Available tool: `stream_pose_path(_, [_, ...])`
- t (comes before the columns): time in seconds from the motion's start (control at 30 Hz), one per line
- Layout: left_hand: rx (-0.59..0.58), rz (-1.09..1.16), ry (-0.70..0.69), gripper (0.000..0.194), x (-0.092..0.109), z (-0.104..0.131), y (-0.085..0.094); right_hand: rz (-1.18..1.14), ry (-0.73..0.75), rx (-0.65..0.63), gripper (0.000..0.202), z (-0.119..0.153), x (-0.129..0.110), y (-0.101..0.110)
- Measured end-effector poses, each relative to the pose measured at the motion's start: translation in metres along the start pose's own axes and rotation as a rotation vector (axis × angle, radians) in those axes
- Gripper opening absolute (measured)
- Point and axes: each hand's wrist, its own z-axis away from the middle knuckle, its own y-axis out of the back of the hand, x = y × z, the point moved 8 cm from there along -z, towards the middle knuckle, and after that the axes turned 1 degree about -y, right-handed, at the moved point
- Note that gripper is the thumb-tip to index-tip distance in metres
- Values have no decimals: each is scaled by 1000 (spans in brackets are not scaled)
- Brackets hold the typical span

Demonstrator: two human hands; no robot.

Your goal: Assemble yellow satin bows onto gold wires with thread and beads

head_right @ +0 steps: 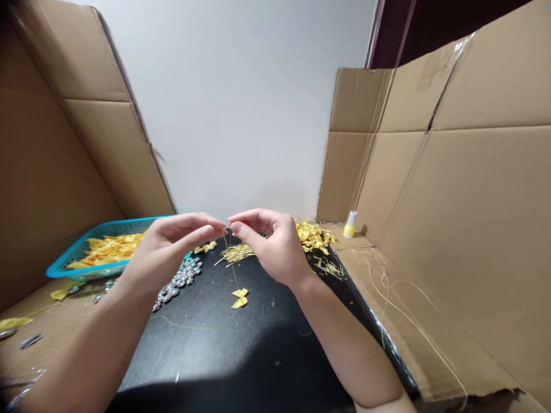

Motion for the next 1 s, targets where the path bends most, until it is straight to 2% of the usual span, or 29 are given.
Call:
stream_pose_path(0.23, [10, 21, -28, 13, 3, 0, -3, -42, -3, -35, 12, 1, 0, -4])
stream_pose_path(0.43, [-33, 24, -28, 16, 1, 1, -7, -64, -2, -87, 13, 1, 1, -8])
stream_pose_path(0.7, [-113, -53, -31, 14, -3, 0, -6, -22, 16, -68, 15, 0, -2, -5])
stream_pose_path(0.9, [-65, -258, -119, 13, 10, 3, -12, 49, 62, 3, 10, -1, -4, 1])
stream_pose_path(1.0, [111, -462, -250, 14, 23, 9, -10, 159, 93, 85, 10, 1, -8, 5])
